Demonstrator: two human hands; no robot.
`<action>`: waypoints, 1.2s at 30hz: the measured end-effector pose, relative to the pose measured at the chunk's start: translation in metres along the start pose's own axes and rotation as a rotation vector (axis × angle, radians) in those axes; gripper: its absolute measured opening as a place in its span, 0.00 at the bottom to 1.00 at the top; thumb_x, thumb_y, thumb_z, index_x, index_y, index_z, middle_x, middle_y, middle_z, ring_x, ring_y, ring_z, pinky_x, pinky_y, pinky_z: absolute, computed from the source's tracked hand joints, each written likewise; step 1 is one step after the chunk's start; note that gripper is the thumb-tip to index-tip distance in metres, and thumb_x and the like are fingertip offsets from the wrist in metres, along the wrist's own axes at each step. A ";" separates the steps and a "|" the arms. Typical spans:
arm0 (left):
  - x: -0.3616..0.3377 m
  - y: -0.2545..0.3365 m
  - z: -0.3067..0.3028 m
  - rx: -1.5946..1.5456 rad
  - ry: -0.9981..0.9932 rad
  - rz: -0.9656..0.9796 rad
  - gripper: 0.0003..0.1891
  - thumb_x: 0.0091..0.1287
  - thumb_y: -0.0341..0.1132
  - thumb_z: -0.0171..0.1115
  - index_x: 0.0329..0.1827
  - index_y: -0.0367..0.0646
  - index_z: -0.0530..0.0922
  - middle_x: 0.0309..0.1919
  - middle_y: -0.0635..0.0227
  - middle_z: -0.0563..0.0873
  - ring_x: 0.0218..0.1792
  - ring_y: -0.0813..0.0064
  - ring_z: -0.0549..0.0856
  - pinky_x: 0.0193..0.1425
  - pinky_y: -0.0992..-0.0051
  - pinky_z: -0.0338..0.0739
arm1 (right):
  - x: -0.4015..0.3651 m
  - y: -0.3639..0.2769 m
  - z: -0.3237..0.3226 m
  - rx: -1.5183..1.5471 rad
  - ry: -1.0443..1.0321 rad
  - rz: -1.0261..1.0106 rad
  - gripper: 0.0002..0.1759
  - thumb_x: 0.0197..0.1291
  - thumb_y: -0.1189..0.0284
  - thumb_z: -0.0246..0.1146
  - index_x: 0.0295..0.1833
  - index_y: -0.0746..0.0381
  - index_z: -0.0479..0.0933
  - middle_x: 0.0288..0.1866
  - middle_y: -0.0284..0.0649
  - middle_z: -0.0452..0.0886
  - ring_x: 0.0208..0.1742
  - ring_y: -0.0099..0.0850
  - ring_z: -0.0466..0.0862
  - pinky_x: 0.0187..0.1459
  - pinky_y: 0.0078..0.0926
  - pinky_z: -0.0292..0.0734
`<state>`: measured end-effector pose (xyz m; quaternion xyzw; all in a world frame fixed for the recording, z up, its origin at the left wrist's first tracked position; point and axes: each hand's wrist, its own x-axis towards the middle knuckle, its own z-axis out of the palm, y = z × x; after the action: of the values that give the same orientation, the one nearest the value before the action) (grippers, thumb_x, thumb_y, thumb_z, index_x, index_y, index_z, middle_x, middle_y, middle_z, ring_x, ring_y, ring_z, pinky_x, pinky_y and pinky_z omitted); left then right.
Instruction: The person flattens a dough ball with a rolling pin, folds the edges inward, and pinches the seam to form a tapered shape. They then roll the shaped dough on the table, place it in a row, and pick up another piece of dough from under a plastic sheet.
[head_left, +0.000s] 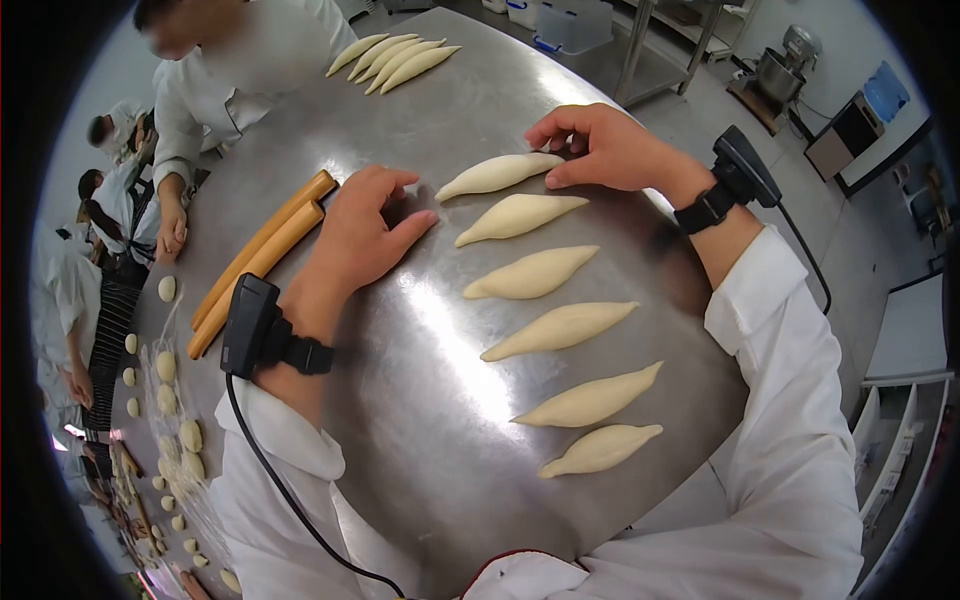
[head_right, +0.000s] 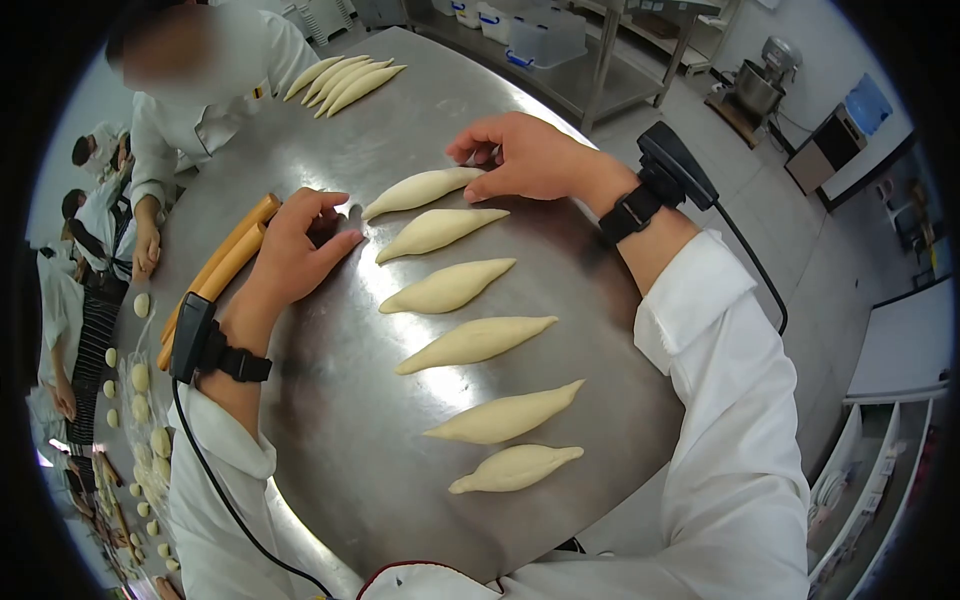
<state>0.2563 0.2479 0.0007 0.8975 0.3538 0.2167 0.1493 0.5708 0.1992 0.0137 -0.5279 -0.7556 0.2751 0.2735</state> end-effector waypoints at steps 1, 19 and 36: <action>-0.001 0.003 0.001 -0.019 0.014 0.005 0.21 0.61 0.38 0.74 0.55 0.41 0.81 0.42 0.64 0.80 0.40 0.68 0.80 0.47 0.71 0.76 | 0.000 0.001 -0.001 0.033 -0.027 -0.004 0.23 0.53 0.67 0.76 0.55 0.60 0.82 0.47 0.37 0.84 0.48 0.28 0.81 0.52 0.25 0.77; 0.009 0.014 0.020 -0.047 0.137 0.058 0.10 0.64 0.34 0.70 0.44 0.39 0.85 0.36 0.64 0.82 0.38 0.68 0.81 0.44 0.72 0.76 | 0.002 0.010 -0.002 -0.086 0.030 -0.099 0.16 0.58 0.66 0.71 0.50 0.61 0.85 0.41 0.39 0.87 0.42 0.30 0.84 0.47 0.26 0.78; -0.012 0.023 0.019 0.266 -0.158 0.087 0.39 0.73 0.49 0.53 0.77 0.29 0.53 0.76 0.41 0.60 0.77 0.47 0.58 0.81 0.57 0.50 | -0.007 0.011 0.017 -0.486 -0.144 -0.235 0.43 0.72 0.49 0.53 0.79 0.68 0.52 0.81 0.56 0.52 0.83 0.47 0.50 0.80 0.42 0.44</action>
<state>0.2712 0.2208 -0.0092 0.9381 0.3274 0.1028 0.0471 0.5680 0.1938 -0.0063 -0.4659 -0.8728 0.0892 0.1144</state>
